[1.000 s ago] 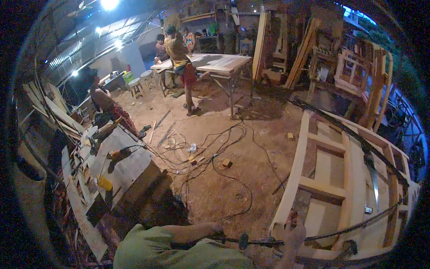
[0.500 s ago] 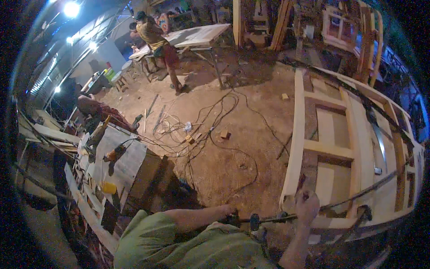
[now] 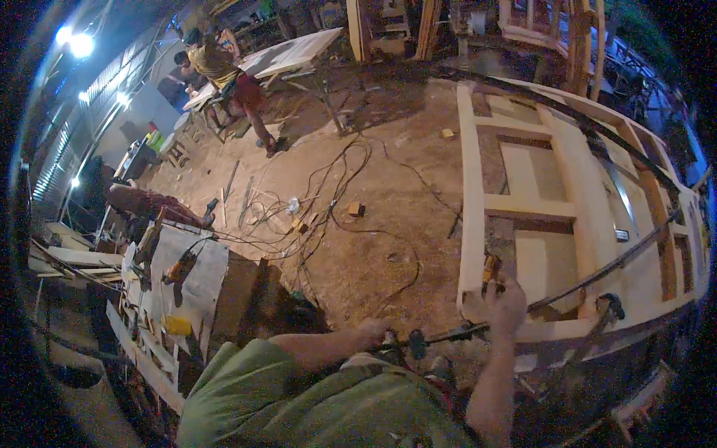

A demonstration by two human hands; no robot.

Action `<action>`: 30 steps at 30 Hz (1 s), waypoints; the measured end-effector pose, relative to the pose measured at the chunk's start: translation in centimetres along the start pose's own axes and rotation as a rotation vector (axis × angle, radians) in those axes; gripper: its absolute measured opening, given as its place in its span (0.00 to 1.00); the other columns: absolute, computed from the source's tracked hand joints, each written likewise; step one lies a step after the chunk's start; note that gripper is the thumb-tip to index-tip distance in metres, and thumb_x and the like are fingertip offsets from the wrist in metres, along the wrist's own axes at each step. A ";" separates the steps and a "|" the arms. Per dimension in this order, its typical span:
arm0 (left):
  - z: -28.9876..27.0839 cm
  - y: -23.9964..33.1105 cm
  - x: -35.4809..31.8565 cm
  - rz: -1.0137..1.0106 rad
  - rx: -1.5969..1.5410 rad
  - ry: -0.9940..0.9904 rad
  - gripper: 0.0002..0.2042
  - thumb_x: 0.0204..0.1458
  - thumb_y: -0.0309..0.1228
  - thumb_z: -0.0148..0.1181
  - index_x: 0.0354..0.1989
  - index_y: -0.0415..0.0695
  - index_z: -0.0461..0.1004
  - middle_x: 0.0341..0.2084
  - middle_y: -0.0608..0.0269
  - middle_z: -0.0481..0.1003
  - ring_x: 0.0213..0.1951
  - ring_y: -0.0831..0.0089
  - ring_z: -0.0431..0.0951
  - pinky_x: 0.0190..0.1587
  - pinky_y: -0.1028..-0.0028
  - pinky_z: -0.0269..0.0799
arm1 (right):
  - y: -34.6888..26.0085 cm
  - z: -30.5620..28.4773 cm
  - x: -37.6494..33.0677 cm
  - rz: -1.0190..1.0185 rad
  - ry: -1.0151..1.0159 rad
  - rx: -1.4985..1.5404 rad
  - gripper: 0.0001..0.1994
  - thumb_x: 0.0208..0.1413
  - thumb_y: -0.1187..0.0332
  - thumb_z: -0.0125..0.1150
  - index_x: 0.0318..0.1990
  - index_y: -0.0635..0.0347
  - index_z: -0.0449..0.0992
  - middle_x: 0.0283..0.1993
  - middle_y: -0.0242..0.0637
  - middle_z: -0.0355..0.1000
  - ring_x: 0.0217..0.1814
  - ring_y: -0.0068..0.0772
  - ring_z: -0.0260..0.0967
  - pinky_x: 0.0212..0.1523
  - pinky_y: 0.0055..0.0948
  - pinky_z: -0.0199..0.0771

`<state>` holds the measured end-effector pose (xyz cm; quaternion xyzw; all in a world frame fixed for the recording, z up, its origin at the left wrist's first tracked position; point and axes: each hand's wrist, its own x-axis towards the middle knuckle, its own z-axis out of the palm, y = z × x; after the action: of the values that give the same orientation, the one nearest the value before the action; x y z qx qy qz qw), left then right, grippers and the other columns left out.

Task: The person secures a wooden frame using a long bar clamp and hammers it to ensure a tight fit.

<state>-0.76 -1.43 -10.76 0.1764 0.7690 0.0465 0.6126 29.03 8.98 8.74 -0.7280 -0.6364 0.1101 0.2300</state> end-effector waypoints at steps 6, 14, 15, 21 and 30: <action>-0.2 0.4 6.7 0.572 1.007 0.033 0.14 0.50 0.41 0.56 0.33 0.44 0.80 0.31 0.58 0.80 0.31 0.59 0.80 0.32 0.62 0.75 | 3.5 2.4 0.6 -0.151 0.177 0.042 0.23 0.45 0.56 0.66 0.48 0.58 0.74 0.33 0.49 0.75 0.37 0.54 0.74 0.38 0.45 0.75; -4.0 2.4 0.1 0.419 1.449 0.159 0.09 0.49 0.38 0.56 0.31 0.49 0.79 0.28 0.57 0.79 0.29 0.65 0.80 0.29 0.63 0.73 | -0.9 -1.3 -0.2 -0.129 0.066 0.106 0.12 0.44 0.62 0.64 0.36 0.57 0.78 0.28 0.45 0.75 0.30 0.49 0.74 0.31 0.42 0.74; -4.6 2.2 -0.6 0.331 1.346 0.138 0.10 0.49 0.38 0.55 0.29 0.47 0.79 0.27 0.56 0.79 0.28 0.64 0.80 0.29 0.63 0.73 | -1.4 -1.4 -0.3 -0.124 0.023 0.140 0.11 0.44 0.62 0.64 0.34 0.57 0.78 0.27 0.45 0.75 0.29 0.49 0.74 0.31 0.42 0.75; -3.3 4.7 -4.7 0.564 1.637 0.204 0.07 0.50 0.36 0.57 0.31 0.50 0.78 0.24 0.65 0.79 0.28 0.65 0.80 0.24 0.65 0.71 | 1.3 0.9 0.2 -0.151 0.095 0.100 0.10 0.43 0.61 0.64 0.29 0.56 0.78 0.24 0.45 0.75 0.28 0.47 0.75 0.30 0.41 0.76; -4.9 1.2 -1.0 0.461 1.145 0.501 0.15 0.49 0.41 0.55 0.35 0.42 0.77 0.28 0.53 0.78 0.29 0.60 0.80 0.27 0.63 0.73 | -0.1 -0.1 -0.5 -0.205 0.029 0.159 0.08 0.45 0.61 0.62 0.31 0.52 0.79 0.26 0.44 0.76 0.32 0.46 0.76 0.33 0.42 0.75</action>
<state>-5.05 0.02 -8.28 0.6177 0.7340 -0.1999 0.1993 28.92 8.50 8.77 -0.6401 -0.6933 0.1255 0.3063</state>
